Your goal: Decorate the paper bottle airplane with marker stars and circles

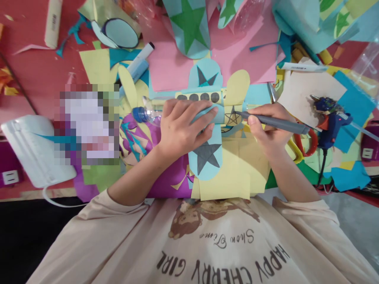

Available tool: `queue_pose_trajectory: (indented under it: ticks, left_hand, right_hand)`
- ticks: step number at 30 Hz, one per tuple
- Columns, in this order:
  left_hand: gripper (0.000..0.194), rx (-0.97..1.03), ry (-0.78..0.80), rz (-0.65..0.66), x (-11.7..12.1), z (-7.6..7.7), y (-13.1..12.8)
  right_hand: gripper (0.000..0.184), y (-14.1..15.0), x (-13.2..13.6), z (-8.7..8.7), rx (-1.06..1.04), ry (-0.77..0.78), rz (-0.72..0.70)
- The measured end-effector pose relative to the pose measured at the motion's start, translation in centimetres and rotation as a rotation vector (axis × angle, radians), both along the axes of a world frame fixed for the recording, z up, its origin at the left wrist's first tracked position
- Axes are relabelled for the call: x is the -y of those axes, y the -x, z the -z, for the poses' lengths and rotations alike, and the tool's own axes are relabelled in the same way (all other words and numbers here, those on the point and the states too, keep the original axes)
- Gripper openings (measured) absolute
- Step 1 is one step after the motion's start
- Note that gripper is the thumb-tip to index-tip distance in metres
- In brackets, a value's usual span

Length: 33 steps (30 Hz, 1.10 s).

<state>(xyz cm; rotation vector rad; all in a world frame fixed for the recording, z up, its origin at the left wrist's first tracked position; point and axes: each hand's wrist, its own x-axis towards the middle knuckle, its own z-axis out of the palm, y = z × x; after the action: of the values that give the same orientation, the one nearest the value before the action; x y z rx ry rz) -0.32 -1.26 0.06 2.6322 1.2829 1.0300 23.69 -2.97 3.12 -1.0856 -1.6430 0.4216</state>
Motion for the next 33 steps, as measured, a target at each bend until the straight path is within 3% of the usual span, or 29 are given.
queue_pose_trajectory:
  ticks: [5,12,17,25,28,32,33]
  left_hand:
    - [0.03,0.061,0.1,0.045,0.0,0.4,0.1]
    - [0.032,0.049,0.083,0.046,-0.4,0.1,0.3]
    - [0.036,0.028,0.053,0.044,-0.7,-0.2,0.4]
    - [0.038,0.037,0.191,0.023,-0.5,-0.3,0.2]
    - [0.037,0.038,0.105,0.036,-0.6,-0.3,0.3]
    - [0.037,-0.008,-0.126,0.059,-0.7,-0.5,0.4]
    - [0.036,-0.005,-0.117,0.052,-0.7,-0.5,0.3]
  right_hand:
    - [0.007,-0.1,-0.2,0.3,0.004,-0.031,-0.012]
    - [0.013,-0.3,0.0,0.6,0.007,-0.019,0.052]
    - [0.01,-0.1,0.2,0.3,-0.028,0.027,-0.007]
    - [0.007,0.0,-0.1,-0.2,-0.054,0.03,-0.054]
    - [0.006,0.0,0.0,-0.4,-0.032,0.063,-0.055]
    - [0.008,0.0,0.1,-0.5,0.003,0.093,-0.066]
    - [0.009,0.0,0.1,-0.4,0.005,0.088,-0.06]
